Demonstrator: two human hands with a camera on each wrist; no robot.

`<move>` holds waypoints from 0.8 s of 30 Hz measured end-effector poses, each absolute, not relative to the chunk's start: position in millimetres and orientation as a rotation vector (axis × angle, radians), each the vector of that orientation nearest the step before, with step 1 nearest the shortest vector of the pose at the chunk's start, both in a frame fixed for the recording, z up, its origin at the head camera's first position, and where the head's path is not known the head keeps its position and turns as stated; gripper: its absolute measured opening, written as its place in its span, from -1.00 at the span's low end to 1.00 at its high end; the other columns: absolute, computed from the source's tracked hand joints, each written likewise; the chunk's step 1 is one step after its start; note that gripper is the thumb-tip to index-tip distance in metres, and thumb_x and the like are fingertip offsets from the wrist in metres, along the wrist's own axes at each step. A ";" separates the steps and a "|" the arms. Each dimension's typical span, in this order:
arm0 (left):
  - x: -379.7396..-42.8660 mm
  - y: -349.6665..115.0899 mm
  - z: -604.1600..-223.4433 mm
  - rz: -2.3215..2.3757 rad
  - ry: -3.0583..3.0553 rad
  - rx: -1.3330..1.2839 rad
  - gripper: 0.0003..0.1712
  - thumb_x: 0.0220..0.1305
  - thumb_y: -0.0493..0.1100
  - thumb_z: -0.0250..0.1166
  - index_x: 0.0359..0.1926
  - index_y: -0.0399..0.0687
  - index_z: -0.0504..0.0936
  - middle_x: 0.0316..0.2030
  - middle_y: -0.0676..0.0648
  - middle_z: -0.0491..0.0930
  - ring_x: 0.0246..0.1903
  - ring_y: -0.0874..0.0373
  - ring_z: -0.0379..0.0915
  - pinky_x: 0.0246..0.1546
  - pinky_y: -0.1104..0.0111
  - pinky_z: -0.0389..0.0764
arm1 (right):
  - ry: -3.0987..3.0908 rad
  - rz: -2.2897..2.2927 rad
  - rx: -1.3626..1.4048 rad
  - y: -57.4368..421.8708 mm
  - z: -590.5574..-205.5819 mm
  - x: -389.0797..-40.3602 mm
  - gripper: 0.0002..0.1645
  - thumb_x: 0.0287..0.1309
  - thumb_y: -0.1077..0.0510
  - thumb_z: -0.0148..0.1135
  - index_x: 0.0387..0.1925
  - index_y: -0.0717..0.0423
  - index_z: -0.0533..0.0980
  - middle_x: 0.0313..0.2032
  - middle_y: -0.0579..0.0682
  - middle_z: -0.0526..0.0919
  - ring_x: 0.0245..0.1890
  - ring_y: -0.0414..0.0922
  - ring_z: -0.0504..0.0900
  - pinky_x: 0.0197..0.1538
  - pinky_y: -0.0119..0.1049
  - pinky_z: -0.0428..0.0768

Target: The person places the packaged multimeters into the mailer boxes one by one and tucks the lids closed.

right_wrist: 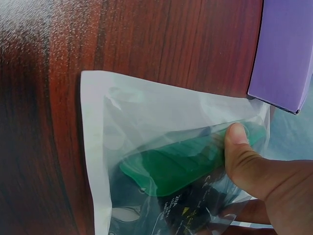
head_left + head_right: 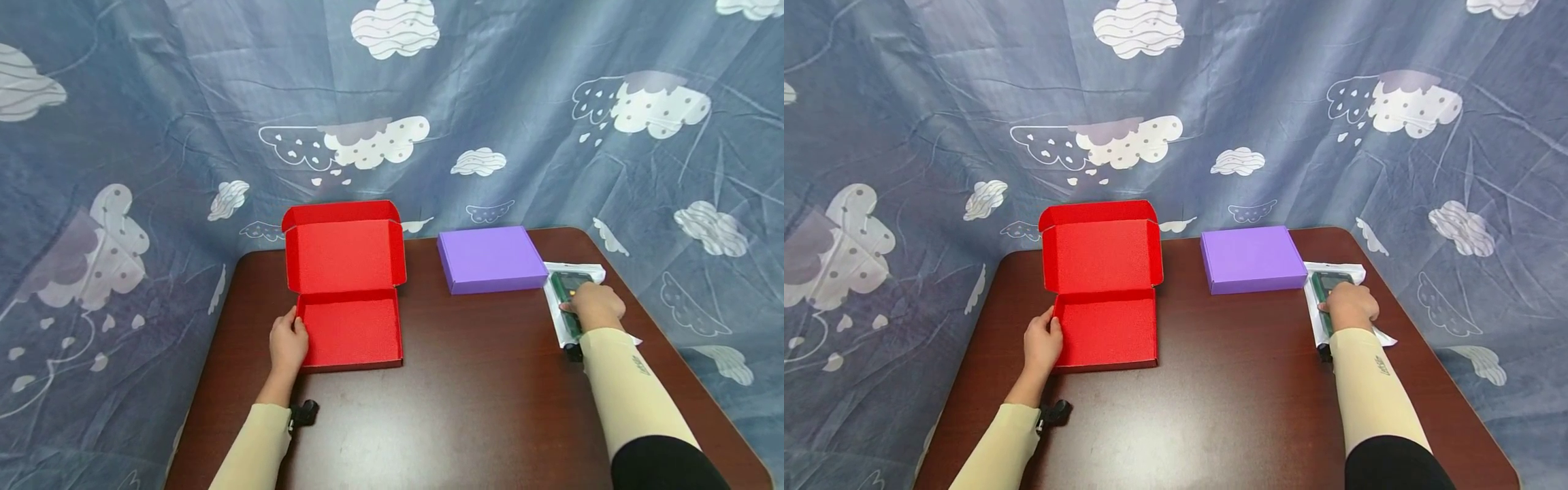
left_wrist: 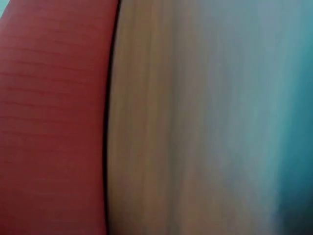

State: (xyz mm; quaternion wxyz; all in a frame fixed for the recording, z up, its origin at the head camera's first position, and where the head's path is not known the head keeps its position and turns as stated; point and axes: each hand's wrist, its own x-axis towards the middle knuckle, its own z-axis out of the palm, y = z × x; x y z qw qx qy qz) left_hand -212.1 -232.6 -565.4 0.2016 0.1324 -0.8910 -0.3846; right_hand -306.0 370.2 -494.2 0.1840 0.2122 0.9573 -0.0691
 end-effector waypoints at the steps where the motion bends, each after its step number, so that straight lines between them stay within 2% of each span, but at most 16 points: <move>1: -211.3 -227.9 -565.7 -1.079 -2.480 0.364 -0.53 0.41 -0.33 0.15 0.28 -0.43 0.53 -0.03 -0.45 0.58 -0.03 -0.39 0.50 0.05 -0.14 0.50 | 2.699 -0.193 0.595 371.2 -495.2 -306.7 -0.11 0.23 -0.18 0.39 0.06 0.63 0.42 -0.20 0.48 0.54 -0.30 0.15 0.55 -0.31 -0.04 0.61; 11: -202.8 -189.6 -569.2 -1.174 -2.396 0.339 -0.57 0.39 -0.38 0.17 0.23 -0.48 0.55 -0.03 -0.45 0.54 -0.01 -0.39 0.47 0.11 -0.13 0.47 | 2.694 -0.195 0.588 374.2 -498.0 -308.4 -0.13 0.21 -0.18 0.40 0.03 0.62 0.43 -0.27 0.42 0.53 -0.33 0.15 0.55 -0.34 -0.05 0.60; 18: -195.8 -162.9 -568.1 -1.295 -2.408 0.358 -0.60 0.43 -0.38 0.14 0.24 -0.43 0.52 0.03 -0.41 0.49 0.05 -0.34 0.43 0.14 -0.11 0.45 | 2.704 -0.195 0.584 373.5 -497.5 -308.6 -0.11 0.19 -0.18 0.41 0.05 0.62 0.42 -0.23 0.46 0.52 -0.30 0.16 0.55 -0.33 -0.03 0.61; 24: -190.9 -138.4 -569.6 -1.303 -2.368 0.325 -0.63 0.38 -0.42 0.14 0.17 -0.46 0.52 0.01 -0.45 0.49 0.02 -0.41 0.39 0.08 -0.16 0.39 | 2.724 -0.195 0.553 374.8 -498.7 -308.3 -0.12 0.21 -0.17 0.41 0.07 0.62 0.42 -0.16 0.50 0.55 -0.29 0.17 0.56 -0.35 0.00 0.62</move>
